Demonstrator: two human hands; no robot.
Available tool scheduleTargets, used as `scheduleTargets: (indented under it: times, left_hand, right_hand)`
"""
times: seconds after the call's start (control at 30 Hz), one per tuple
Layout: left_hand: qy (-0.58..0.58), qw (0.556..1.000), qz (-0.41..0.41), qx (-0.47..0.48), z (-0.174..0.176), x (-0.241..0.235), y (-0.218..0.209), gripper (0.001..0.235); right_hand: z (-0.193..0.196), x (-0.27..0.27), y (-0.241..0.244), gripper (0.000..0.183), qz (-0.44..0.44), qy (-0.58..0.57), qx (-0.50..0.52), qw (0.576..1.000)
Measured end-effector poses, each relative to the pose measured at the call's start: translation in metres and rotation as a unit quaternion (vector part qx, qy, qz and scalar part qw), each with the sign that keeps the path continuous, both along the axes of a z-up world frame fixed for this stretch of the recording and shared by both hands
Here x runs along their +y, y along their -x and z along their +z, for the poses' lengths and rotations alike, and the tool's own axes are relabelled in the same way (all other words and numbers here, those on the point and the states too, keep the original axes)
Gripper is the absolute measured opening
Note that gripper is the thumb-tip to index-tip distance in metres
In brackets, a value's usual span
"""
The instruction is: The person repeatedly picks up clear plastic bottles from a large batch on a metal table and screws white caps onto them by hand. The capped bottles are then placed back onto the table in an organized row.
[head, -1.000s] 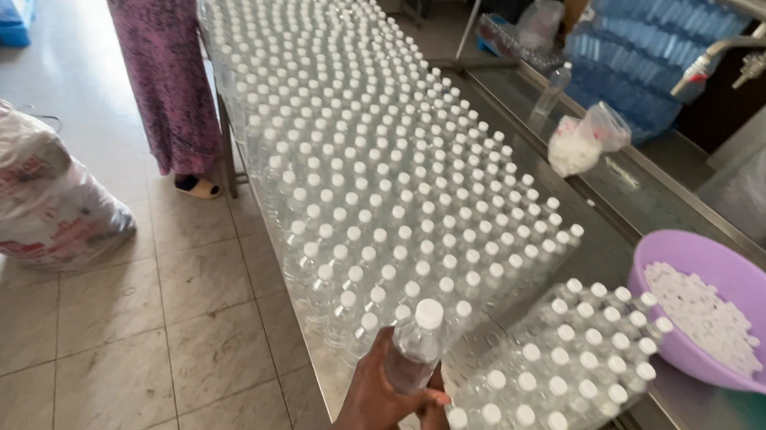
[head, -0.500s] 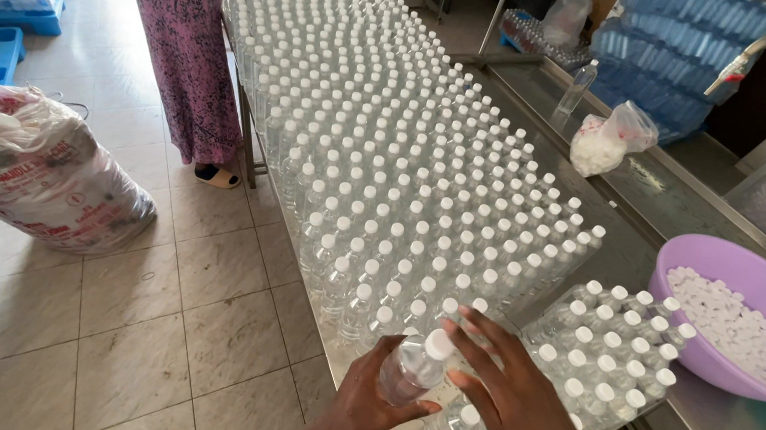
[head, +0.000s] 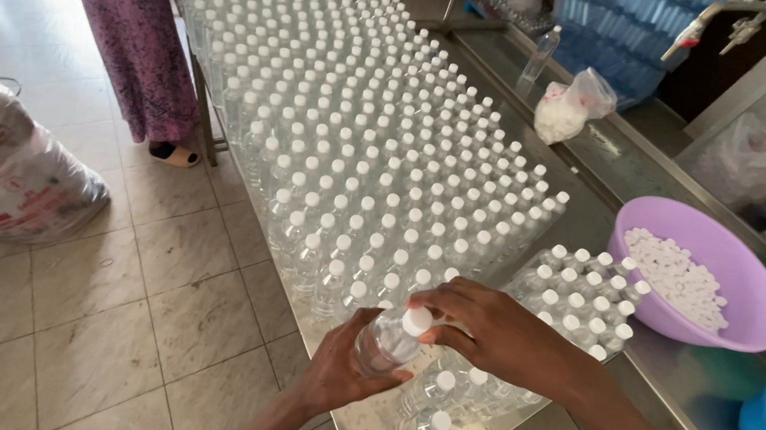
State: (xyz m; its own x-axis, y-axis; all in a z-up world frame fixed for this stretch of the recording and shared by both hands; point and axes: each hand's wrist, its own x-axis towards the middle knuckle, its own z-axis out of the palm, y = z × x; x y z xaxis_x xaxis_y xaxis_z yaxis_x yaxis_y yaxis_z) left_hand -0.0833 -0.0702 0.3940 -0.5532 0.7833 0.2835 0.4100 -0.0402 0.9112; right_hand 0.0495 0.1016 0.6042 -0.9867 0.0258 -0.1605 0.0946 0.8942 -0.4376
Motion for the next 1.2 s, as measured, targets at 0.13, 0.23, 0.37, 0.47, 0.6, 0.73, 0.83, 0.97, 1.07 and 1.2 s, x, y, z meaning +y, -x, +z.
scheduleTargets:
  times: [0.13,0.23,0.37,0.47,0.6,0.73,0.83,0.97,1.07,1.2]
  left_hand:
    - [-0.024,0.994,-0.097,-0.046,0.023,-0.006,0.001,0.083]
    - [-0.001,0.992,-0.122,-0.045,0.022,-0.006,0.003,0.084]
    - [-0.065,0.959,-0.254,-0.104,0.011,-0.005,0.010,0.087]
    - [-0.114,0.893,-0.413,-0.137,-0.028,0.010,0.021,0.079]
    - [-0.092,0.758,-0.593,-0.254,-0.017,0.008,0.026,0.053]
    - [-0.128,0.715,-0.647,-0.232,-0.044,0.020,0.032,0.070]
    - [-0.094,0.788,-0.565,-0.227,-0.021,0.008,0.032,0.047]
    - [-0.062,0.934,-0.318,-0.152,-0.001,0.001,0.020,0.066]
    - [-0.044,0.969,-0.230,-0.082,0.021,-0.006,0.006,0.091]
    - [0.058,0.978,-0.145,-0.135,0.079,-0.033,-0.017,0.067]
  right_hand:
    - [0.007,0.003,-0.002,0.048,0.064,0.016,0.024,0.998]
    - [0.013,0.003,-0.001,0.037,0.081,-0.004,-0.005,0.997]
    - [0.021,-0.001,-0.001,0.031,0.129,0.017,-0.006,0.991]
    - [0.018,-0.005,-0.001,0.031,0.177,0.039,0.006,0.984]
    - [0.016,-0.008,-0.003,0.041,0.154,0.038,-0.077,0.984]
    - [0.010,-0.007,0.000,0.040,0.164,0.066,-0.073,0.982]
    - [-0.001,-0.011,-0.003,0.041,0.109,0.026,-0.079,0.991]
    - [-0.057,-0.028,-0.003,0.084,-0.049,0.323,0.065,0.943]
    - [-0.117,-0.039,0.004,0.063,-0.149,0.527,0.188,0.816]
    - [-0.160,-0.036,0.005,0.045,-0.144,0.649,0.270,0.696]
